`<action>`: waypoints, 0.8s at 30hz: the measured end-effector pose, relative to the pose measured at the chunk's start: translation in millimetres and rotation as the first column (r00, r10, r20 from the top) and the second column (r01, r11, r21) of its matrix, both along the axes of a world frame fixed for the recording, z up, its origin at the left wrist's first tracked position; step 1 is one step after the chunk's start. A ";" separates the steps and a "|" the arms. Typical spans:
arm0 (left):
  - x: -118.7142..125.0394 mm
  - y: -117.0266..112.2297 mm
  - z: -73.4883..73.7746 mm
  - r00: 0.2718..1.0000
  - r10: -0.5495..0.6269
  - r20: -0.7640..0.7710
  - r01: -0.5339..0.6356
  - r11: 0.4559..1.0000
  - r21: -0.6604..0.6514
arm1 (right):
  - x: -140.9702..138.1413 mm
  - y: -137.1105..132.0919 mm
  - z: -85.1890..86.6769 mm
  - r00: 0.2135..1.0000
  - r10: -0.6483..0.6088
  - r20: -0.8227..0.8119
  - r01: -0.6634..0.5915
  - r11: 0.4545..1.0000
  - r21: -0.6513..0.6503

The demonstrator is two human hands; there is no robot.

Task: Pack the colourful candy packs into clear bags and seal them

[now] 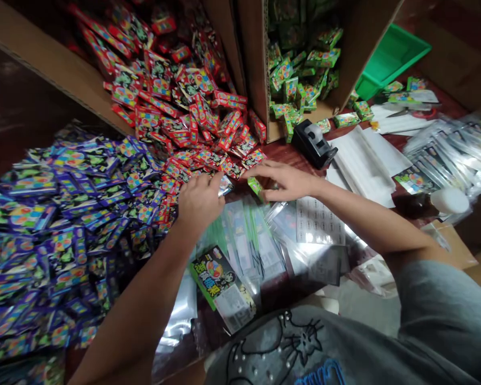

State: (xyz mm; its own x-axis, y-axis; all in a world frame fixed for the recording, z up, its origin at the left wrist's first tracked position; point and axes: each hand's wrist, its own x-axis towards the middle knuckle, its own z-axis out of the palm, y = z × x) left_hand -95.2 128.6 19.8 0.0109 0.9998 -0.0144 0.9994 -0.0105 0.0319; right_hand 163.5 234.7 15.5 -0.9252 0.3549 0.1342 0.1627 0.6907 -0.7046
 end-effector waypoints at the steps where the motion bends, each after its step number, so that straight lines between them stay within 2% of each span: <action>1: 3.0 -8.6 2.2 0.999 0.044 0.027 -0.045 0.999 0.026 | 6.2 -9.7 -7.1 0.997 -0.009 -0.082 -0.007 0.982 -0.188; 3: 13.4 -30.5 5.4 0.985 0.131 0.114 -0.136 0.990 0.040 | 14.3 -30.1 -24.6 0.981 -0.065 -0.181 -0.033 0.870 -0.492; 4: 19.8 -42.7 6.2 0.975 0.159 0.154 -0.163 0.986 0.015 | 16.9 -39.2 -33.0 0.975 -0.092 -0.201 -0.045 0.808 -0.587; 6: 31.2 -66.9 6.8 0.964 0.166 0.209 -0.155 0.986 -0.065 | 20.9 -51.0 -44.4 0.975 -0.082 -0.206 -0.084 0.725 -0.684; 8: 37.2 -87.0 8.1 0.955 0.122 0.270 -0.100 0.991 -0.094 | 23.8 -52.8 -45.6 0.981 0.001 -0.194 -0.142 0.683 -0.717; 9: 37.9 -94.6 9.6 0.949 0.067 0.308 -0.046 0.996 -0.074 | 24.4 -50.8 -42.7 0.981 0.055 -0.186 -0.175 0.670 -0.722; 11: 36.1 -104.1 13.5 0.919 -0.128 0.374 0.141 0.990 -0.006 | 22.4 -44.9 -33.0 0.971 0.154 -0.184 -0.240 0.642 -0.729; 13: 31.9 -106.7 17.1 0.850 -0.341 0.401 0.355 0.934 0.042 | 14.6 -41.4 -23.3 0.951 0.226 -0.213 -0.308 0.601 -0.737; 14: 29.1 -105.9 18.3 0.818 -0.408 0.405 0.422 0.905 0.057 | 8.8 -41.0 -19.8 0.940 0.249 -0.234 -0.338 0.581 -0.740; 16: 21.2 -101.9 19.4 0.801 -0.441 0.406 0.455 0.888 0.068 | -4.9 -40.8 -15.4 0.919 0.284 -0.275 -0.391 0.555 -0.734; 17: 15.9 -99.5 19.6 0.807 -0.433 0.401 0.443 0.894 0.075 | -11.7 -39.3 -13.9 0.908 0.311 -0.282 -0.414 0.559 -0.718; 18: 9.8 -97.3 19.6 0.818 -0.423 0.389 0.423 0.901 0.092 | -17.8 -35.8 -12.3 0.903 0.336 -0.268 -0.423 0.587 -0.690; 19: 3.1 -95.5 19.4 0.835 -0.414 0.362 0.402 0.909 0.113 | -23.1 -29.7 -10.4 0.910 0.344 -0.231 -0.408 0.647 -0.644; 20: -3.7 -94.4 18.7 0.862 -0.395 0.317 0.371 0.919 0.136 | -27.8 -21.1 -8.1 0.932 0.321 -0.167 -0.357 0.738 -0.572; 21: -10.2 -93.7 17.2 0.898 -0.356 0.259 0.323 0.933 0.161 | -32.1 -10.2 -5.7 0.966 0.247 -0.078 -0.255 0.849 -0.464; 22: -16.1 -93.4 14.5 0.935 -0.295 0.197 0.261 0.948 0.183 | -36.5 2.1 -3.5 0.993 0.112 0.027 -0.098 0.943 -0.319; 23: -21.3 -93.5 10.5 0.967 -0.215 0.139 0.187 0.964 0.189 | -41.4 14.5 -2.0 0.988 -0.077 0.131 0.097 0.984 -0.150; 24: -25.8 -93.5 5.0 0.986 -0.134 0.098 0.117 0.979 0.165 | -47.2 25.9 -1.6 0.935 -0.275 0.224 0.278 0.960 0.018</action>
State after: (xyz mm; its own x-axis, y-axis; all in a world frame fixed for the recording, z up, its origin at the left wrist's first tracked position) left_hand -121.0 35.1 24.8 0.1296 0.9799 0.1518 0.9805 -0.1494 0.1273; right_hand 116.3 260.5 13.9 -0.7957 0.6015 -0.0705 0.4996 0.5861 -0.6379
